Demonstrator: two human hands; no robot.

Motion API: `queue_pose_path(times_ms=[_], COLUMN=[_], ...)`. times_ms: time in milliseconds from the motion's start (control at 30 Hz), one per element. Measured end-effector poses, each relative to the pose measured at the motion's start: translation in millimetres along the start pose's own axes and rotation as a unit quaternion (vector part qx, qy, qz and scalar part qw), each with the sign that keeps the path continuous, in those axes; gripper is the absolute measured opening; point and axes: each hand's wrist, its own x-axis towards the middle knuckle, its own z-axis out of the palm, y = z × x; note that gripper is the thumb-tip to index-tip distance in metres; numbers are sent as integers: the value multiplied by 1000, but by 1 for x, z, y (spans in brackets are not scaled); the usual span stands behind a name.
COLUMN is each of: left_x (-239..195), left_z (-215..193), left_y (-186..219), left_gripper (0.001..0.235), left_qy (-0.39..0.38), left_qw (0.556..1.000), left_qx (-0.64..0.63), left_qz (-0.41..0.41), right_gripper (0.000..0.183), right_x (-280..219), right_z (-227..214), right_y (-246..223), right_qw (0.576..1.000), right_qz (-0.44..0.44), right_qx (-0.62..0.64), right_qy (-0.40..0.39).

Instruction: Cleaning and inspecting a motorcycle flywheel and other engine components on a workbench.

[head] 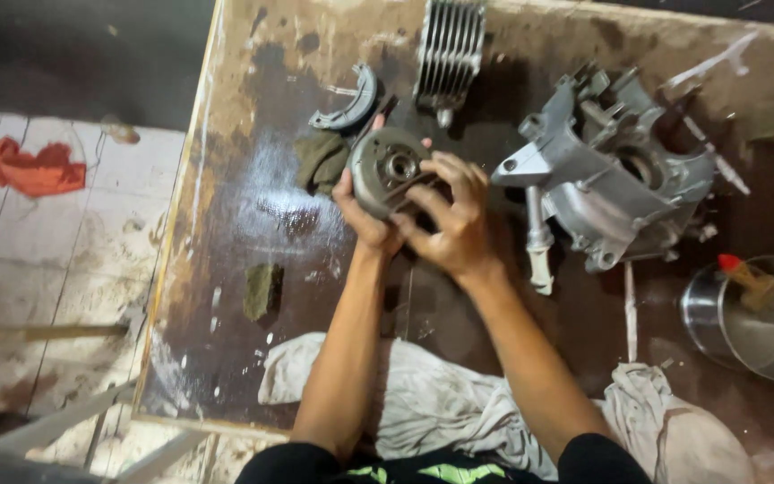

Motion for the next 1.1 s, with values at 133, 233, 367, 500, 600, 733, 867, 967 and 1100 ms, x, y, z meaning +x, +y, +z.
queue_pose_path(times_ms=[133, 233, 367, 500, 600, 733, 867, 967, 1100], left_x=[4, 4, 6, 3, 10, 4, 12, 7, 23], left_z=[0, -11, -18, -18, -31, -36, -29, -18, -32], left_y=[1, 0, 4, 3, -5, -11, -9, -2, -8], left_gripper=[84, 82, 80, 81, 75, 76, 72, 69, 70], left_qy=[36, 43, 58, 114, 72, 126, 70, 132, 68], left_qw=[999, 999, 998, 992, 996, 991, 997, 991, 994], left_qx=[-32, 7, -13, 46, 31, 28, -18, 8, -80], left_qz=[-4, 16, 22, 31, 34, 26, 8, 7, 10], right_gripper=[34, 40, 37, 48, 40, 47, 46, 52, 45], right_x=[-2, -11, -19, -18, -18, -24, -19, -25, -18], right_z=[10, 21, 33, 29, 27, 28, 23, 33, 27], right_y=[-8, -11, -12, -1, 1, 3, 5, 6, 8], right_qw=[995, 996, 996, 992, 997, 992, 995, 990, 997], right_qz=[22, 74, 44, 114, 45, 92, 23, 110, -9], right_qx=[-76, -17, 22, 27, 52, 74, 78, 56, 50], right_qy=[58, 44, 75, 48, 43, 54, 53, 66, 61])
